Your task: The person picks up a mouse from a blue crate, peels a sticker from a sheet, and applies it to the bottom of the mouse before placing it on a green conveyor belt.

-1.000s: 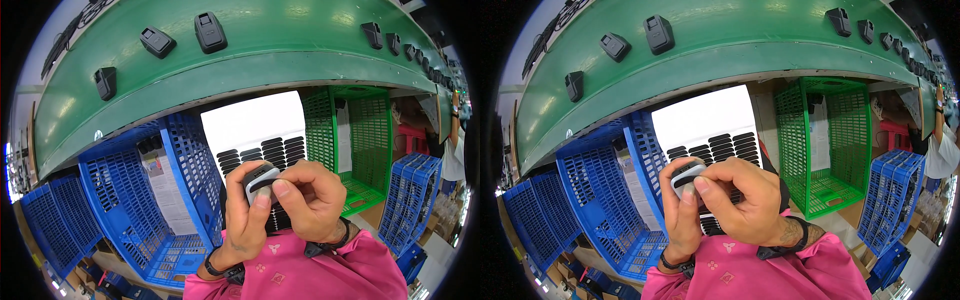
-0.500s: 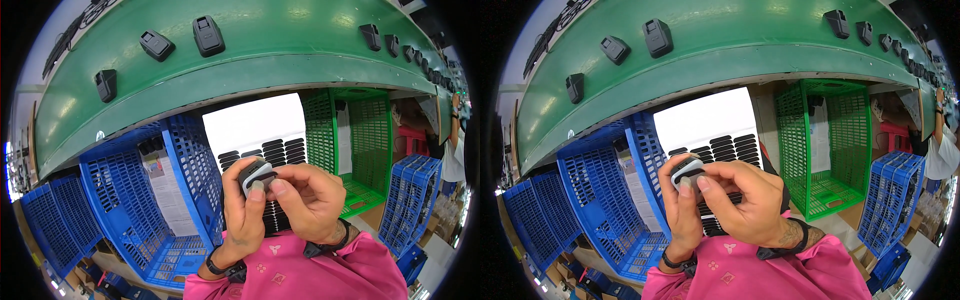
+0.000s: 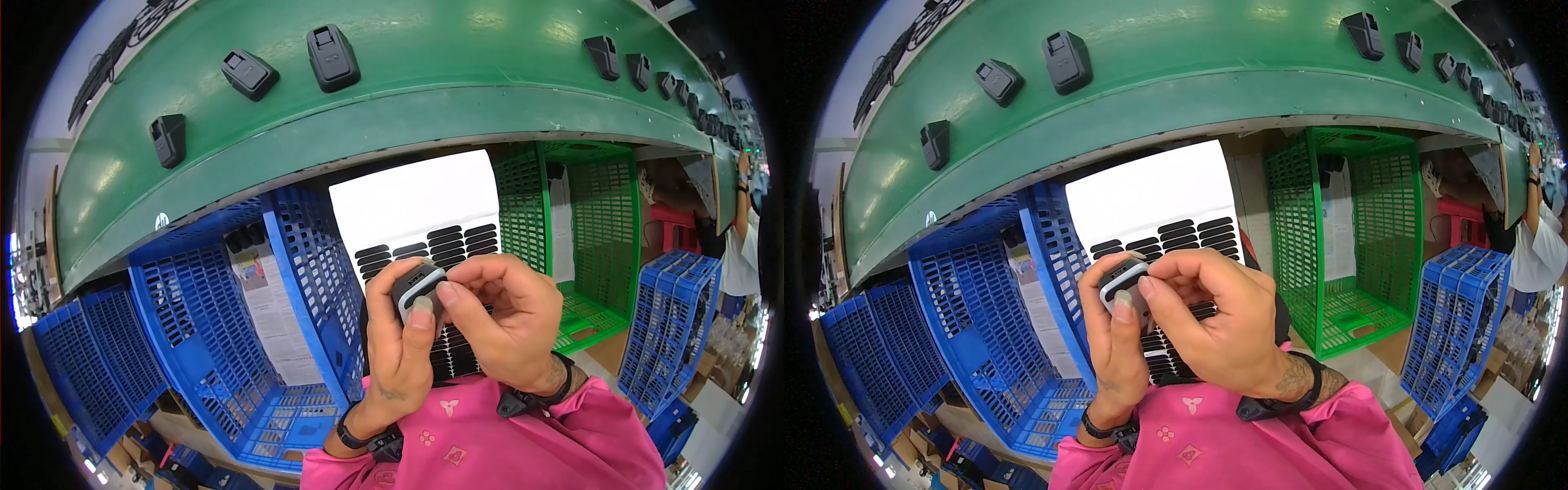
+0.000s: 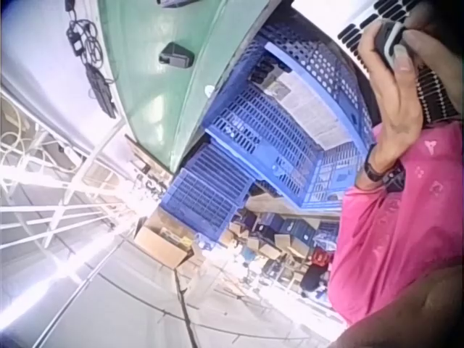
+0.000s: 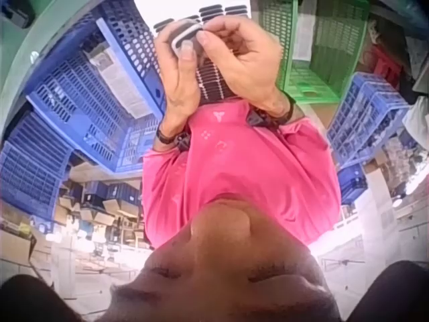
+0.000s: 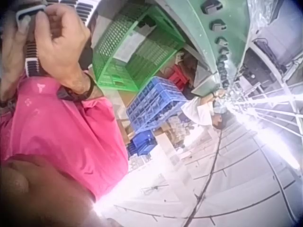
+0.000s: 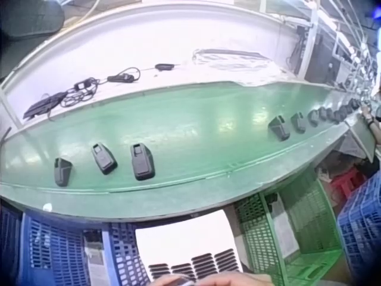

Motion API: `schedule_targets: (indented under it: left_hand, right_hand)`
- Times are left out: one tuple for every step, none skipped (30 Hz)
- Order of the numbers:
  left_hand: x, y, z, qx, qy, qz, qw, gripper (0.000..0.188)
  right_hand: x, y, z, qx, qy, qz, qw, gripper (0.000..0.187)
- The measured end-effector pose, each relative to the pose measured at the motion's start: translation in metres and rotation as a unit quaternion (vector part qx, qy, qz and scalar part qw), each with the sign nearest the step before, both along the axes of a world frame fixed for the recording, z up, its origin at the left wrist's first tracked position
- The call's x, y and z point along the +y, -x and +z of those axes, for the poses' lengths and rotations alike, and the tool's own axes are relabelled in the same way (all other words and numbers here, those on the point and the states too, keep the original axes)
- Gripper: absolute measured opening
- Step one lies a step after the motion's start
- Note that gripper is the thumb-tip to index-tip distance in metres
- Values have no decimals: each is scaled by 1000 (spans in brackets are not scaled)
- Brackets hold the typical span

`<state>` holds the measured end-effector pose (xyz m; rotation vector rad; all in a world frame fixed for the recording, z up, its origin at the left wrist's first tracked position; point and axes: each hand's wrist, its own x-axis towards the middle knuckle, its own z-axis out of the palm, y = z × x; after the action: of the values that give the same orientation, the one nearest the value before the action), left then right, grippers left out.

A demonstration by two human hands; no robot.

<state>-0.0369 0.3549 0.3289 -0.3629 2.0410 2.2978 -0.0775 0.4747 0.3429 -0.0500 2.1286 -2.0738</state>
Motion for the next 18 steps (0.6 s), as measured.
schedule_targets:
  left_hand:
    - [-1, 0, 0, -6, 14, -10, 1000, 43]
    - [-1, 0, 0, -6, 14, -10, 1000, 43]
    - [0, 0, -2, 1, 19, -6, 1000, 44]
    - [0, 0, -2, 7, 23, -3, 1000, 44]
    - [0, 0, -2, 7, 23, -3, 1000, 44]
    - [0, 1, -2, 0, 21, -3, 1000, 45]
    - [0, 1, -2, -7, 20, -3, 1000, 46]
    - [0, 1, -2, -7, 20, -4, 1000, 46]
    - [0, 2, -2, -26, -20, -2, 999, 46]
    - [0, 2, -2, -45, -60, 0, 997, 47]
    - [0, 2, -1, -44, -59, 0, 997, 47]
    - [-1, 2, -1, -47, -53, -2, 997, 48]
    - [-1, 2, 0, -49, -47, -4, 998, 48]
    - [-1, 2, -2, -49, -48, -5, 998, 48]
    - [-1, 1, -3, -49, -60, -1, 997, 49]
    - [-1, 1, -4, -49, -73, 4, 996, 49]
    - [-1, 1, -5, -50, -73, 3, 996, 49]
    - [-1, 1, -4, -38, -66, -1, 997, 48]
  right_hand:
    - [0, 0, 1, 0, 0, 0, 1000, 13]
    - [-1, 0, 2, -3, -1, -1, 1000, 11]
    - [-1, 0, 3, -5, -2, -2, 1000, 10]
    - [-2, 0, 3, -5, -2, -2, 1000, 10]
    - [-2, 0, 2, 5, -8, -5, 1000, 9]
    - [-2, 0, 1, 16, -14, -9, 1000, 8]
    - [-3, 0, 1, 16, -14, -9, 1000, 8]
    - [-3, -1, 1, 34, -31, -8, 999, 9]
    - [-3, -2, 0, 52, -48, -8, 997, 9]
    - [-3, -1, -1, 51, -48, -8, 997, 9]
    - [-2, -1, -1, 108, -76, 5, 991, 10]
    - [-1, -1, -1, 164, -103, 18, 981, 10]
    - [-2, -1, 1, 164, -103, 18, 981, 10]
    - [-3, -1, 1, 159, -105, 14, 982, 11]
    - [-3, -1, 0, 153, -108, 9, 982, 11]
    - [-3, -1, -1, 153, -109, 9, 982, 11]
    - [-3, -1, -3, 126, -98, -2, 987, 12]
    - [-3, -1, -3, 100, -86, -12, 991, 12]
